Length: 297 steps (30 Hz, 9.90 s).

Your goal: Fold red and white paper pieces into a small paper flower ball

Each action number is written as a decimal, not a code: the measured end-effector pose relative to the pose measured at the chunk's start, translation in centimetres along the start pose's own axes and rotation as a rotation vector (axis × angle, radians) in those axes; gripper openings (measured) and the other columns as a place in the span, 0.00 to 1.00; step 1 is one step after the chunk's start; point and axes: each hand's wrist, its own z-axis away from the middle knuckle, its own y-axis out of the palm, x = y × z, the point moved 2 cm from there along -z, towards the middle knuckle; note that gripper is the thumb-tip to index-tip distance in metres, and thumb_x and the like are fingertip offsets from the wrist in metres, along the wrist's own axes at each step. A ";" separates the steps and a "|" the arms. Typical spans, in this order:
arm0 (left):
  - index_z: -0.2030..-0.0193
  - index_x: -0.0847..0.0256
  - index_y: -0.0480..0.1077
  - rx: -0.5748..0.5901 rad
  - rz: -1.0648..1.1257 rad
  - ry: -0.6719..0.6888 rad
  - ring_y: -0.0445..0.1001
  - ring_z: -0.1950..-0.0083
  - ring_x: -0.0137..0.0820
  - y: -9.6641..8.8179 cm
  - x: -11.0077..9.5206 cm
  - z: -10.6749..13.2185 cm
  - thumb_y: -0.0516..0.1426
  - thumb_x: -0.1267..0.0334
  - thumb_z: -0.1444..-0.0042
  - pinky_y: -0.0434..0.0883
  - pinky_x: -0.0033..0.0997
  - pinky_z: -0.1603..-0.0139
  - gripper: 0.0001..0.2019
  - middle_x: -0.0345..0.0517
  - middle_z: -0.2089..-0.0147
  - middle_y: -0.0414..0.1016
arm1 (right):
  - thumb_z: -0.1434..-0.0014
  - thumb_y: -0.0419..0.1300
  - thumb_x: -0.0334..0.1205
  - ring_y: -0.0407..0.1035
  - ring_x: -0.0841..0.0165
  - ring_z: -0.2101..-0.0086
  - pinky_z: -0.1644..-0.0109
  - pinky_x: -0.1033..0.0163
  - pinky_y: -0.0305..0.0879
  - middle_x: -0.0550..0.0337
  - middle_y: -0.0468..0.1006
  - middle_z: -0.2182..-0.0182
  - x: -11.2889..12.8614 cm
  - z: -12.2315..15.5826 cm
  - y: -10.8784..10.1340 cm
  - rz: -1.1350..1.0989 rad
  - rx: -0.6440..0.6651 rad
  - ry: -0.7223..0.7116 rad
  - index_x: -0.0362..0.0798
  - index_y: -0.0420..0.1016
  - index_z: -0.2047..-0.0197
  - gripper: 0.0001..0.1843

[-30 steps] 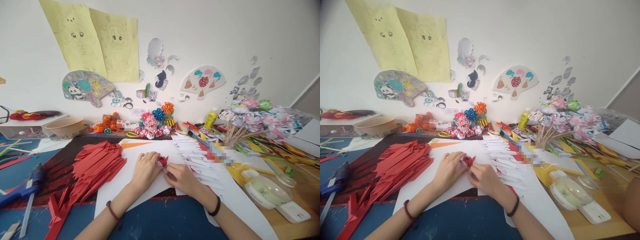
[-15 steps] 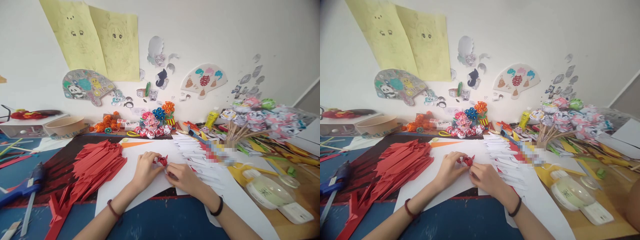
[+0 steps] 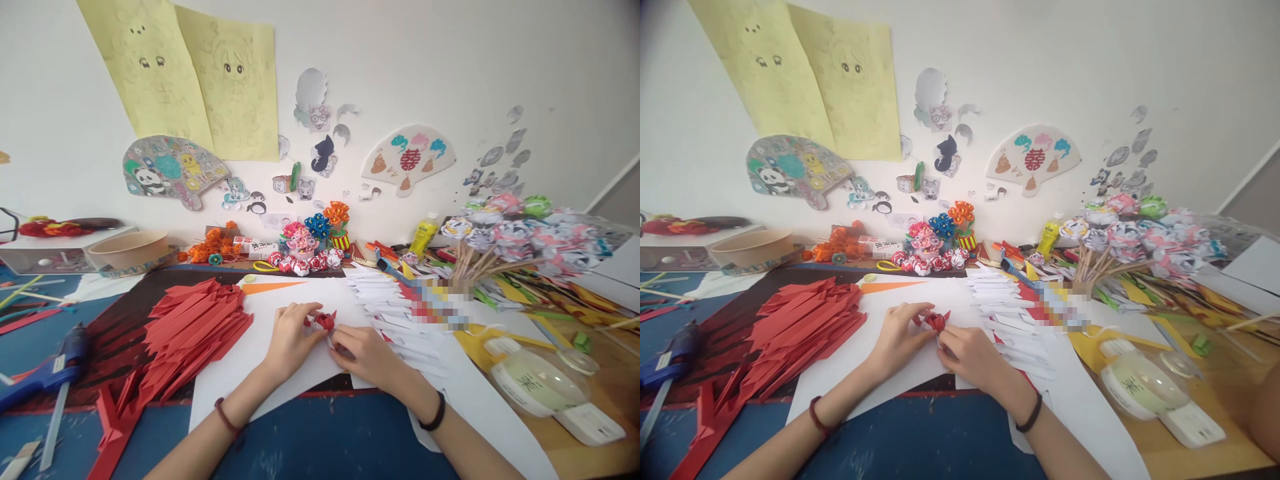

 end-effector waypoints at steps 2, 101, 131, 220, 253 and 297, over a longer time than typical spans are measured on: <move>0.47 0.53 0.69 -0.002 0.014 -0.015 0.74 0.53 0.37 0.0 0.1 -0.1 0.64 0.65 0.46 0.62 0.43 0.47 0.19 0.42 0.53 0.79 | 0.34 0.54 0.35 0.63 0.71 0.75 0.69 0.66 0.56 0.62 0.71 0.72 0.0 0.0 0.0 0.001 0.011 0.007 0.48 0.68 0.68 0.09; 0.44 0.52 0.67 0.009 -0.314 0.087 0.70 0.48 0.40 -1.7 -0.2 0.0 0.55 0.70 0.38 0.60 0.41 0.52 0.16 0.44 0.46 0.76 | 0.45 0.67 0.35 0.72 0.63 0.61 0.55 0.57 0.66 0.61 0.78 0.64 -2.8 0.1 -2.0 -0.216 -0.046 0.462 0.52 0.76 0.59 0.09; 0.36 0.55 0.59 0.062 -0.174 0.267 0.67 0.37 0.38 -2.0 0.1 -1.1 0.49 0.76 0.42 0.64 0.43 0.40 0.26 0.50 0.37 0.68 | 0.34 0.58 0.38 0.71 0.63 0.63 0.57 0.59 0.65 0.58 0.80 0.66 -1.8 -0.6 -0.6 -0.017 -0.072 0.214 0.50 0.78 0.62 0.08; 0.57 0.60 0.70 -0.198 -0.520 0.552 0.70 0.59 0.34 0.1 -3.4 1.6 0.52 0.72 0.35 0.59 0.39 0.54 0.08 0.44 0.60 0.79 | 0.33 0.55 0.33 0.72 0.69 0.70 0.67 0.63 0.59 0.58 0.79 0.70 -0.3 0.1 -0.9 0.156 -0.354 -0.022 0.45 0.75 0.60 0.07; 0.62 0.60 0.67 -0.029 -0.601 0.642 0.66 0.61 0.36 -0.1 -3.5 2.1 0.50 0.71 0.36 0.57 0.39 0.60 0.06 0.44 0.67 0.71 | 0.36 0.47 0.27 0.61 0.68 0.76 0.72 0.62 0.55 0.59 0.70 0.76 -0.6 0.6 0.0 0.064 -0.196 -0.128 0.47 0.69 0.70 0.15; 0.64 0.61 0.65 0.065 -0.529 0.491 0.64 0.63 0.36 0.4 -4.0 1.8 0.48 0.65 0.30 0.54 0.38 0.63 0.11 0.45 0.65 0.72 | 0.39 0.51 0.26 0.65 0.68 0.73 0.68 0.62 0.53 0.59 0.76 0.72 -0.9 0.4 -0.1 0.010 -0.195 0.016 0.47 0.72 0.69 0.12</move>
